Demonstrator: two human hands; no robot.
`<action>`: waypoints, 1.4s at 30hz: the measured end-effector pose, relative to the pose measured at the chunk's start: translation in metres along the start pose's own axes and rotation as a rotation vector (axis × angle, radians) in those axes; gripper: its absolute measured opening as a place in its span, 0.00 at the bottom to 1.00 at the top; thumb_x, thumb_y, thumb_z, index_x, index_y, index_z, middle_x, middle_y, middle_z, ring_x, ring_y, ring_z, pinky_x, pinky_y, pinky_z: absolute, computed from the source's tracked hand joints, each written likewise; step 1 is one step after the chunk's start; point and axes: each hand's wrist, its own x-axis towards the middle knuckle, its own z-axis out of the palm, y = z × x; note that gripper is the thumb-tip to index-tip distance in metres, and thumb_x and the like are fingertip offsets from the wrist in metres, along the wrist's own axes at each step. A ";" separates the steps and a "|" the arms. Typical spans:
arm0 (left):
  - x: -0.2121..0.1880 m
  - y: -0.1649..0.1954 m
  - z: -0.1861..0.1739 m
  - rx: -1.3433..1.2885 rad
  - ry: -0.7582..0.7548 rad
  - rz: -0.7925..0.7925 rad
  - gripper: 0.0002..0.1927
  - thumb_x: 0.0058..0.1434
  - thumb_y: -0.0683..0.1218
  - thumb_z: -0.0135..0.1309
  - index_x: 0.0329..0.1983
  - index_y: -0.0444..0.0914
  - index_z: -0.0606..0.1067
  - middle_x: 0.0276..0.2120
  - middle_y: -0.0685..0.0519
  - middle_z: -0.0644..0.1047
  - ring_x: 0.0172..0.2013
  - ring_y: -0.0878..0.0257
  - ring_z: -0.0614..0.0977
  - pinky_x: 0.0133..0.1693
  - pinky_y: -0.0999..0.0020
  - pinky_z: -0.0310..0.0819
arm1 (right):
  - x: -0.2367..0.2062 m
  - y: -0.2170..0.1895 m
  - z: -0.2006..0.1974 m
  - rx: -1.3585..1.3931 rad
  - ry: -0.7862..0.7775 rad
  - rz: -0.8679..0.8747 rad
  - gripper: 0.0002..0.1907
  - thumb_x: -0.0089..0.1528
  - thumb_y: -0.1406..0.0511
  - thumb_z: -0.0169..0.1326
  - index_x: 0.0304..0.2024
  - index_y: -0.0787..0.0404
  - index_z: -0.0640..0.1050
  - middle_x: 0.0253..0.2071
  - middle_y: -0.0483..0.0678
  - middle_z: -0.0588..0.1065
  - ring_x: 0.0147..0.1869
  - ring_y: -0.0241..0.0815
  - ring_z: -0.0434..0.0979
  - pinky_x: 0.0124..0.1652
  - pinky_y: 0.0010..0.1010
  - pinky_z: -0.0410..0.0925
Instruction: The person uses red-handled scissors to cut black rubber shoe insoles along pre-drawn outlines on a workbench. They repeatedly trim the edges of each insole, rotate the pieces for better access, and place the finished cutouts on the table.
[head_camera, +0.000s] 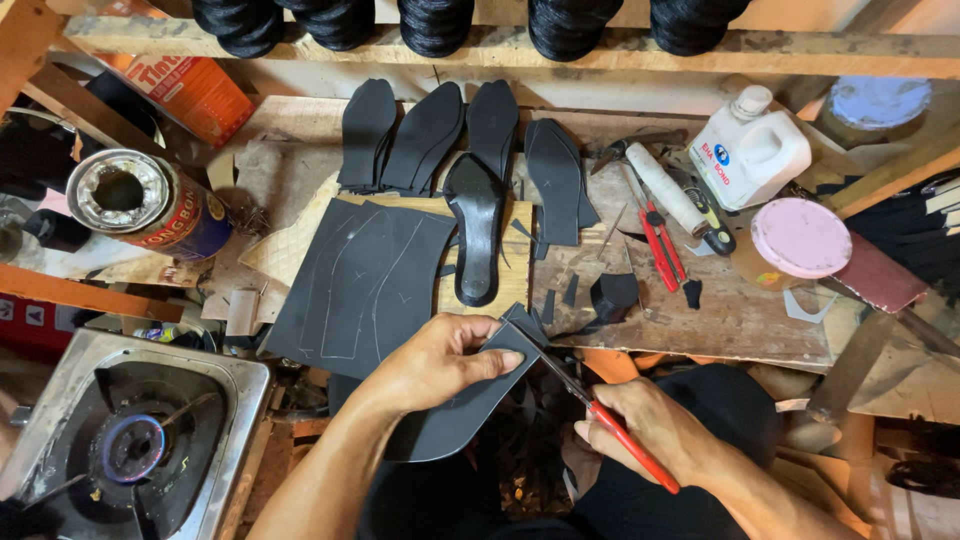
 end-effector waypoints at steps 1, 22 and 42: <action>0.000 0.000 -0.001 -0.002 0.000 -0.005 0.13 0.63 0.41 0.59 0.49 0.31 0.80 0.36 0.56 0.83 0.36 0.73 0.79 0.41 0.76 0.77 | 0.000 0.001 0.001 0.008 -0.002 0.019 0.19 0.57 0.58 0.60 0.19 0.63 0.72 0.14 0.48 0.69 0.18 0.41 0.68 0.25 0.35 0.65; 0.008 0.013 -0.013 0.074 0.363 -0.009 0.07 0.63 0.43 0.61 0.42 0.35 0.81 0.29 0.55 0.81 0.27 0.70 0.78 0.28 0.74 0.72 | 0.028 0.047 -0.041 0.120 0.477 0.087 0.14 0.58 0.57 0.60 0.26 0.60 0.77 0.17 0.43 0.70 0.19 0.35 0.70 0.22 0.34 0.66; 0.170 -0.038 0.010 -0.750 0.507 0.129 0.22 0.61 0.33 0.51 0.59 0.35 0.67 0.54 0.45 0.72 0.47 0.57 0.81 0.51 0.61 0.82 | 0.051 0.093 -0.063 0.003 0.712 0.155 0.17 0.62 0.56 0.57 0.25 0.60 0.77 0.13 0.46 0.71 0.17 0.38 0.72 0.24 0.34 0.65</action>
